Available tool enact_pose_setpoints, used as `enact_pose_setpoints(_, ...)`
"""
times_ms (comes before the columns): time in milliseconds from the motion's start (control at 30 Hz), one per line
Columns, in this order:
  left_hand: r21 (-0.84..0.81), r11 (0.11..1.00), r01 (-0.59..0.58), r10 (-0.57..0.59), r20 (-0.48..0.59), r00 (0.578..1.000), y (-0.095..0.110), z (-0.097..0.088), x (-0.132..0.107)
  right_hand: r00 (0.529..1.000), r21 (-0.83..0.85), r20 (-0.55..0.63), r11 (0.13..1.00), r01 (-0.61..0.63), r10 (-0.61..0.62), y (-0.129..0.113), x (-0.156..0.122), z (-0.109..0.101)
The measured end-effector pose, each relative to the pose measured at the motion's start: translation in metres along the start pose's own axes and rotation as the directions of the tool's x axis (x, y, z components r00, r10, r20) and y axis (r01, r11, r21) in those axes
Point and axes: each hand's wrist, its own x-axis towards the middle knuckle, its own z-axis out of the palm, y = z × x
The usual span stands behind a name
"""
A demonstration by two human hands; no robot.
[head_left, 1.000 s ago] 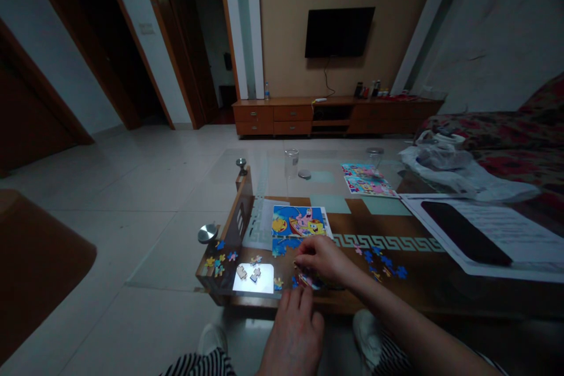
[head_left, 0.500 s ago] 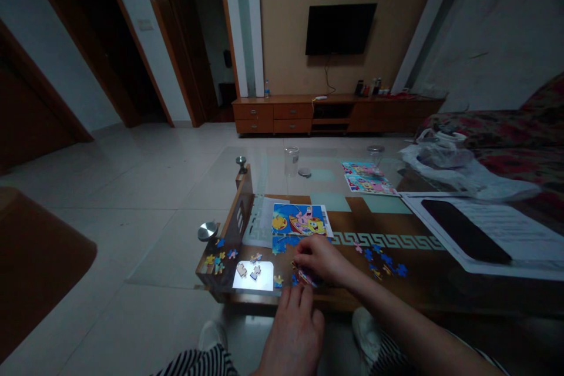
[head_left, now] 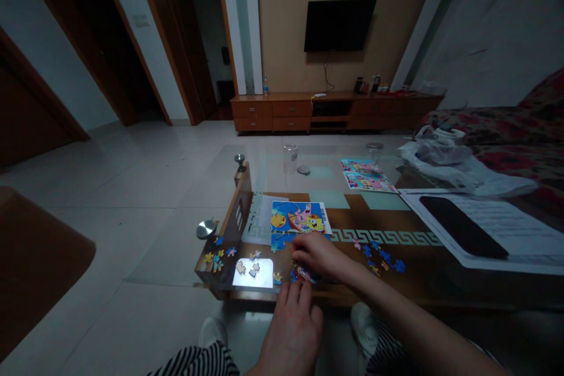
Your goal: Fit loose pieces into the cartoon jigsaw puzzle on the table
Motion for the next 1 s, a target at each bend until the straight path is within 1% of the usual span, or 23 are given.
enact_pose_setpoints(200, -0.029, 1.0, 0.005, -0.003, 0.072, 0.997, 0.001, -0.015, -0.001, 0.999, -0.056, 0.024, 0.998, 0.035, -0.034, 0.002, 0.003, 0.001)
enact_pose_setpoints(367, -0.03, 1.0, 0.01, -0.007, 0.096, 0.995, 0.002, -0.017, 0.0, 0.997, -0.106, 0.046, 0.992, 0.065, -0.061, 0.002, 0.002, 0.001)
enact_pose_setpoints(567, -0.02, 1.0, -0.006, 0.008, 0.081, 0.997, 0.001, -0.013, -0.002, 0.992, -0.179, 0.078, 0.977, 0.115, -0.103, -0.002, 0.001, -0.001)
enact_pose_setpoints(700, -0.013, 1.0, -0.005, 0.006, 0.046, 0.999, 0.001, -0.009, -0.003, 0.99, -0.223, 0.09, 0.967, 0.125, -0.107, -0.004, 0.003, -0.001)
enact_pose_setpoints(833, -0.003, 1.0, 0.001, -0.001, 0.035, 0.999, 0.001, -0.009, -0.003, 0.988, -0.24, 0.11, 0.962, 0.131, -0.108, -0.005, 0.005, -0.001)
enact_pose_setpoints(1000, 0.0, 1.0, -0.016, 0.016, 0.009, 1.0, 0.0, -0.009, -0.004, 0.989, -0.252, 0.105, 0.959, 0.128, -0.104, -0.005, 0.007, -0.001)
